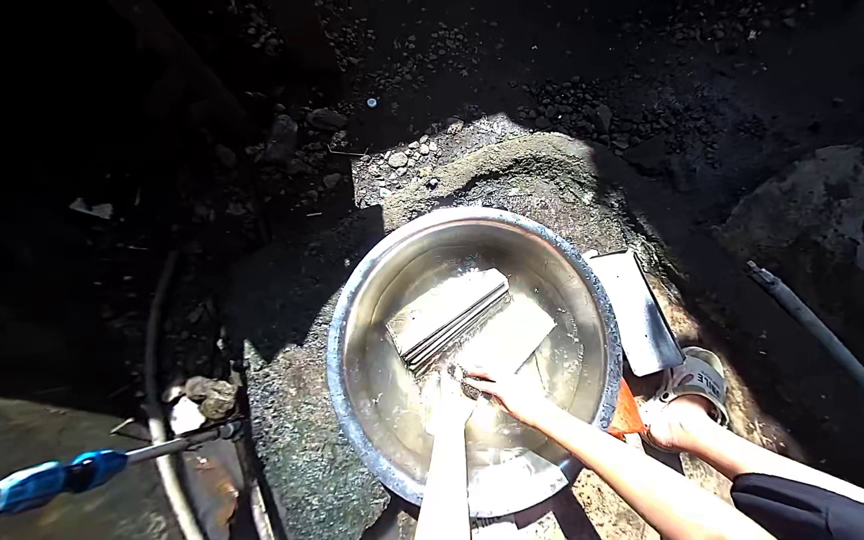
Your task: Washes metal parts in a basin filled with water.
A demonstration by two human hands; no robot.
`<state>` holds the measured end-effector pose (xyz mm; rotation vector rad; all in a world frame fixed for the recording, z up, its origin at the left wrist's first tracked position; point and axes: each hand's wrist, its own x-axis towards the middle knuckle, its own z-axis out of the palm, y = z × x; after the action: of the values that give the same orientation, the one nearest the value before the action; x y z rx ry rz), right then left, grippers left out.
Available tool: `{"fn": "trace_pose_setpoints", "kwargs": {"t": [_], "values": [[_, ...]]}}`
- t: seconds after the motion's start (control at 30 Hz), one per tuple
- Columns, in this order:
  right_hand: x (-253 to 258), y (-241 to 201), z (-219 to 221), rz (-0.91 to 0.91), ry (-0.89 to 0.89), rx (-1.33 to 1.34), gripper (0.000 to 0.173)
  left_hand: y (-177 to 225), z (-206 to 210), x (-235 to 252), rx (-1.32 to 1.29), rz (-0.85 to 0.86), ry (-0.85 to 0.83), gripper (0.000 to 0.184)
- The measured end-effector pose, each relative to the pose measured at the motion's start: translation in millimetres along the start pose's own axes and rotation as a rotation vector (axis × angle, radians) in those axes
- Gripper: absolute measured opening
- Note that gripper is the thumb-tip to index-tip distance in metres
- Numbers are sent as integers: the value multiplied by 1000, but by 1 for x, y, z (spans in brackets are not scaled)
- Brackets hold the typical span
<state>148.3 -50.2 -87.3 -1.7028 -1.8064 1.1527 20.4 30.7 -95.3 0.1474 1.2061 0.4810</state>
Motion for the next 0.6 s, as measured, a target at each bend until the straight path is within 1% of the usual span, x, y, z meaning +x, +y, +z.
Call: {"fn": "trace_pose_setpoints", "kwargs": {"t": [0.03, 0.07, 0.13, 0.17, 0.2, 0.23, 0.27, 0.3, 0.33, 0.37, 0.43, 0.47, 0.5, 0.53, 0.57, 0.6], "values": [[-17, 14, -8, 19, 34, -27, 51, 2, 2, -4, 27, -23, -16, 73], [-31, 27, -17, 83, 93, -63, 51, 4, 3, -11, 79, -26, -39, 70], [-47, 47, -32, 262, 281, -86, 44, 6, 3, -24, 265, 18, -92, 52], [-48, 53, -38, 349, 403, -48, 39, 8, 2, -29, 373, 54, -102, 50], [-46, 54, -44, 435, 526, 28, 37, 13, 3, -38, 490, 91, -91, 56], [-43, 50, -49, 508, 649, 137, 35, 21, 7, -52, 617, 135, -84, 58], [-40, 45, -54, 571, 773, 258, 36, 32, 10, -68, 744, 202, -103, 56], [-39, 37, -61, 629, 875, 398, 37, 37, 7, -77, 844, 333, -140, 45], [-40, 29, -68, 656, 969, 538, 39, 41, 2, -86, 941, 498, -186, 35], [-41, 20, -75, 662, 1042, 662, 40, 43, -5, -91, 1056, 711, -222, 27], [-45, 11, -82, 636, 1113, 835, 39, 42, -19, -99, 1275, 1152, -219, 29], [-46, 8, -84, 623, 1130, 894, 38, 41, -26, -100, 1366, 1294, -207, 31], [-45, 6, -84, 618, 1141, 936, 37, 38, -35, -100, 1465, 1348, -200, 32], [-43, 5, -86, 614, 1144, 961, 36, 36, -46, -98, 1561, 1306, -210, 35], [-40, 6, -89, 612, 1136, 974, 36, 34, -56, -94, 1643, 1218, -224, 40], [-36, 7, -92, 613, 1120, 984, 36, 33, -64, -90, 1728, 1092, -219, 46]]}}
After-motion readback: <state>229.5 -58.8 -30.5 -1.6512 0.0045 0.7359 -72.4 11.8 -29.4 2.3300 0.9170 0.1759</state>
